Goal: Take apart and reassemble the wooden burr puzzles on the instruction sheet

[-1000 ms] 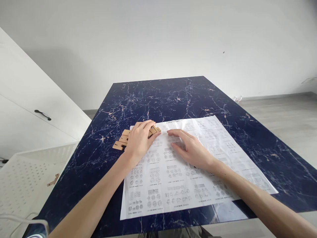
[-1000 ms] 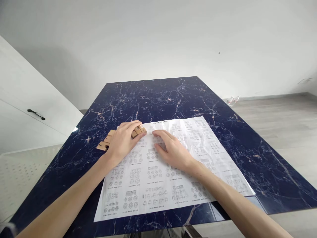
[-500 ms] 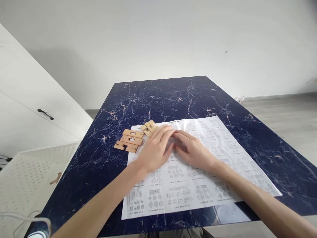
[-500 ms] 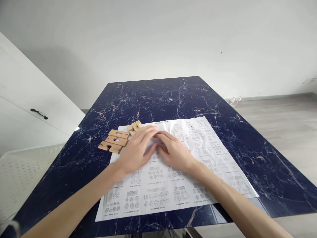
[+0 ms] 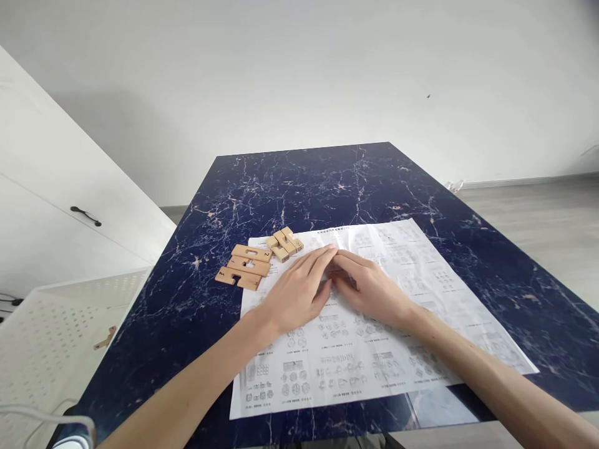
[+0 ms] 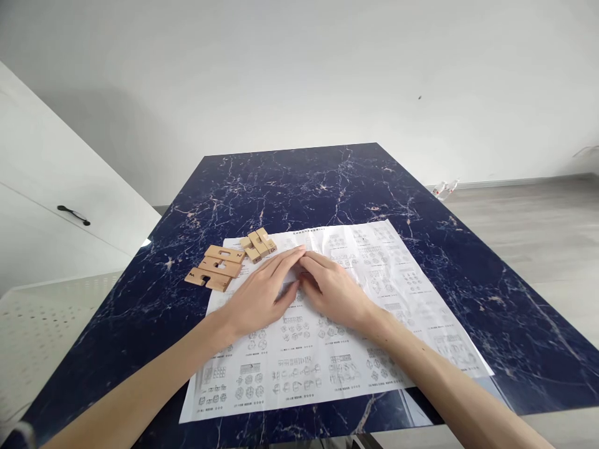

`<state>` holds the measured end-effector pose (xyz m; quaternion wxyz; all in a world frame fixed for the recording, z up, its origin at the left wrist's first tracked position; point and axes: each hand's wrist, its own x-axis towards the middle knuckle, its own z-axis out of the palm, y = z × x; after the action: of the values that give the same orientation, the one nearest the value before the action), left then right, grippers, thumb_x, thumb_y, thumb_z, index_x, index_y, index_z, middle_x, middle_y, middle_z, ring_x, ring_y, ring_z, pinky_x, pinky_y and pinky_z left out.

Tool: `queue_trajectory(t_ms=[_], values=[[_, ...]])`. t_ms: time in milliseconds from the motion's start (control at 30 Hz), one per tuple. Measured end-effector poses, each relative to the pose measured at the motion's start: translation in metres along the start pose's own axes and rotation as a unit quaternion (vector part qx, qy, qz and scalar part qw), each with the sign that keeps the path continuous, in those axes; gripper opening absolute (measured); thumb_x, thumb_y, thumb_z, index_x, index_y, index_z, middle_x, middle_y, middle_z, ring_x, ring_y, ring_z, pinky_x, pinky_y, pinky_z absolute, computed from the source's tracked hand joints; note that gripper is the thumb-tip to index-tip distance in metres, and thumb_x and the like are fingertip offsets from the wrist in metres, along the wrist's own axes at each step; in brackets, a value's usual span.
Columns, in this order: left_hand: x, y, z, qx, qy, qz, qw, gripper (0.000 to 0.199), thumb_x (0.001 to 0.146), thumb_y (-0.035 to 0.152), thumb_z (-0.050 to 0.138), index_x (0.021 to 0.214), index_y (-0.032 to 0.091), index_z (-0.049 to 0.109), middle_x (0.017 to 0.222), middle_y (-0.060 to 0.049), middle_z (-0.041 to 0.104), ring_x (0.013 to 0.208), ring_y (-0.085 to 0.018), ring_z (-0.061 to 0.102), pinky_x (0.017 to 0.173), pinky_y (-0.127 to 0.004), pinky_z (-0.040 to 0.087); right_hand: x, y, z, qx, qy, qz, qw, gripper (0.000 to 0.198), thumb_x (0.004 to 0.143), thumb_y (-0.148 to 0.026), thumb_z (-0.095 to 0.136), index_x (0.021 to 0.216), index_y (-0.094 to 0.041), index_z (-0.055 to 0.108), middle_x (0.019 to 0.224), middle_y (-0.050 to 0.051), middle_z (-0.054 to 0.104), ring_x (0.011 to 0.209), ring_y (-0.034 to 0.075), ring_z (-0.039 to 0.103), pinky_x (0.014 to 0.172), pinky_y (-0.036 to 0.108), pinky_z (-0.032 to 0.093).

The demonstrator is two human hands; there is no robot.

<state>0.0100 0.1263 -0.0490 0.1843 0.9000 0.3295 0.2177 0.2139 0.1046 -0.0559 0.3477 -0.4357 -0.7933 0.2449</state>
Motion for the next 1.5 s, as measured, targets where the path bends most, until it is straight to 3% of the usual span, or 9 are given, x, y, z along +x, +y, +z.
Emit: queue_trajectory(t_ms=[267,467,633,767,933,1100,1300,1500], values=[[-0.001,-0.004,-0.004,0.028,-0.003,0.012,1.0,0.06,0.108,0.021,0.049,0.165,0.027,0.031,0.168,-0.011,0.049,0.155,-0.028,0.049,0.128,-0.052,0.045,-0.001,0.007,0.001,-0.013,0.003,-0.008,1.0,0.027,0.101,-0.009,0.044,0.114,-0.021,0.064,0.108,0.011,0.072,0.091,0.025,0.07,0.077,0.042,0.061],[-0.004,-0.008,-0.024,0.118,0.04,0.024,0.992,0.057,0.112,0.034,0.05,0.165,0.027,0.03,0.172,-0.012,0.044,0.162,-0.027,0.037,0.132,-0.053,0.037,-0.001,0.009,0.001,-0.004,0.014,-0.024,1.0,0.034,0.108,-0.018,0.045,0.133,-0.025,0.066,0.141,0.011,0.071,0.124,0.029,0.072,0.102,0.051,0.062],[-0.027,-0.028,-0.048,0.169,0.158,-0.105,0.967,0.062,0.112,0.048,0.047,0.165,0.021,0.031,0.176,-0.017,0.034,0.166,-0.034,0.026,0.133,-0.061,0.029,-0.002,0.008,-0.001,-0.016,-0.003,-0.015,1.0,0.035,0.107,-0.017,0.047,0.135,-0.026,0.067,0.145,0.011,0.069,0.124,0.031,0.073,0.101,0.054,0.063],[-0.053,-0.054,-0.059,0.224,0.089,-0.252,0.937,0.084,0.106,0.069,0.045,0.166,0.01,0.035,0.179,-0.027,0.018,0.167,-0.048,0.009,0.13,-0.074,0.018,-0.003,0.009,-0.001,-0.028,-0.019,-0.01,0.999,0.036,0.106,-0.015,0.048,0.137,-0.024,0.065,0.15,0.013,0.066,0.125,0.032,0.072,0.1,0.056,0.064],[-0.073,-0.063,-0.062,0.216,-0.011,-0.315,0.924,0.081,0.108,0.072,0.029,0.172,0.023,0.032,0.181,-0.016,0.02,0.167,-0.047,0.012,0.128,-0.076,0.021,-0.003,0.011,-0.001,-0.023,-0.024,-0.011,0.999,0.036,0.106,-0.014,0.048,0.137,-0.022,0.065,0.15,0.014,0.065,0.121,0.032,0.073,0.097,0.055,0.064],[-0.081,-0.048,-0.06,0.224,-0.038,-0.284,0.932,0.076,0.11,0.069,0.031,0.173,0.027,0.03,0.181,-0.011,0.022,0.167,-0.045,0.009,0.129,-0.074,0.024,-0.002,0.013,-0.001,-0.012,-0.014,-0.017,1.0,0.035,0.105,-0.013,0.05,0.134,-0.023,0.066,0.148,0.013,0.067,0.124,0.032,0.072,0.098,0.054,0.063],[-0.097,-0.02,-0.042,0.231,-0.052,-0.224,0.945,0.074,0.112,0.063,0.032,0.175,0.026,0.021,0.183,-0.01,0.012,0.167,-0.044,0.0,0.131,-0.073,0.02,-0.001,0.02,0.001,0.012,0.011,-0.027,0.999,0.037,0.103,-0.009,0.046,0.13,-0.024,0.068,0.142,0.011,0.071,0.128,0.029,0.07,0.106,0.051,0.06],[-0.093,0.013,-0.025,0.22,-0.08,-0.169,0.957,0.072,0.114,0.059,0.034,0.176,0.029,0.015,0.183,-0.009,0.008,0.168,-0.04,0.0,0.133,-0.069,0.018,0.005,0.024,-0.003,0.12,0.044,0.052,0.99,0.036,0.1,-0.008,0.049,0.121,-0.024,0.073,0.134,0.009,0.077,0.127,0.026,0.071,0.114,0.054,0.054]])
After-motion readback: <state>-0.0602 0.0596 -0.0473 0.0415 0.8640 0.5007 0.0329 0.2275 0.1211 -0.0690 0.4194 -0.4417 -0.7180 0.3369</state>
